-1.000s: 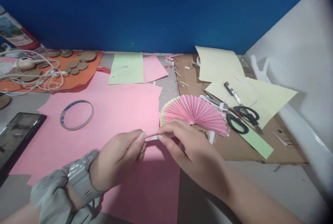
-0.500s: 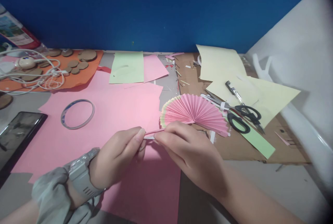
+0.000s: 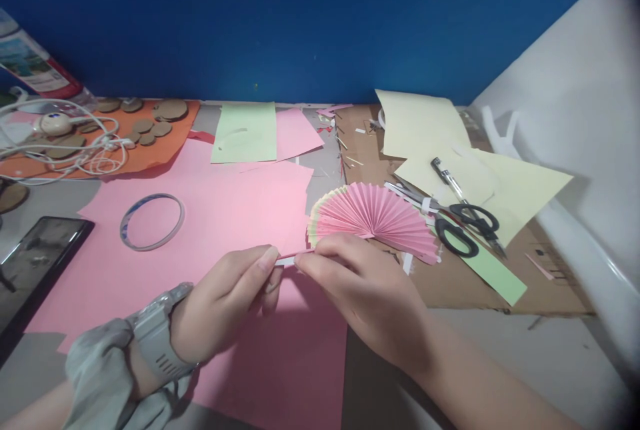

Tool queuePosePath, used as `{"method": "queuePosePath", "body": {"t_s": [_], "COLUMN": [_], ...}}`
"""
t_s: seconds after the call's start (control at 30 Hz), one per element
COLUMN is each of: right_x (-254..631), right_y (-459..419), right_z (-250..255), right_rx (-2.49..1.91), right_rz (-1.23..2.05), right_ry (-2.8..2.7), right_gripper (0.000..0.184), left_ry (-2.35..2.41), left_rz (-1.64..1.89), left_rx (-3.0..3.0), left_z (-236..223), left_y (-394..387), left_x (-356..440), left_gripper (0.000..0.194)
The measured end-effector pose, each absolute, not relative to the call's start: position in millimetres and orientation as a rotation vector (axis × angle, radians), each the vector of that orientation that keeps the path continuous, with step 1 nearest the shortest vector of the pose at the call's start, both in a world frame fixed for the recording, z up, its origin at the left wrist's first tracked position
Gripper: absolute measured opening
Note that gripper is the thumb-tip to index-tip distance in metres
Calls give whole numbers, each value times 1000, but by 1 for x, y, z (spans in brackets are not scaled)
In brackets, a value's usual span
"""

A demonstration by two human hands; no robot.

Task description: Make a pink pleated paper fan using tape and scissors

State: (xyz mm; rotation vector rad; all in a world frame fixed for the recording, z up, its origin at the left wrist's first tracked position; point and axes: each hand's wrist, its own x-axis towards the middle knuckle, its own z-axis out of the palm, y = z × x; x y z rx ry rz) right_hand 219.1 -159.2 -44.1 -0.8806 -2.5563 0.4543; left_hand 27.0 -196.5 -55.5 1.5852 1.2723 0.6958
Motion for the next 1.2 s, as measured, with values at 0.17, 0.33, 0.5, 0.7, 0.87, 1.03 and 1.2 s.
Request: {"method": "queuePosePath", "body": {"t_s": [0.17, 0.33, 0.5, 0.7, 0.87, 1.03, 1.2], "right_x": [219, 218, 217, 216, 216, 217, 218], "right_y": [-159, -160, -160, -163, -163, -163, -163], "right_z": [-48, -48, -45, -46, -46, -49, -50], "right_rx": [-890, -911, -967, -928, -914, -909, -888], "right_rz": [511, 586, 641, 564, 571, 568, 560], "right_ry": [-2546, -2525, -2524, -2529, -2511, -2549, -2572], "right_gripper": [13, 12, 12, 19, 16, 18, 20], "left_ry": [1251, 1240, 1220, 1221, 1244, 1248, 1320], "left_rz": [717, 711, 671, 662, 624, 598, 567], "left_rx": [1340, 1342, 1370, 1508, 1448, 1522, 1571], "left_z": [-53, -50, -47, -51, -52, -50, -49], "left_y": [-197, -196, -194, -195, -195, -195, -196], "left_x": [31, 31, 26, 25, 26, 26, 27], "left_gripper": [42, 40, 41, 43, 44, 42, 43]}}
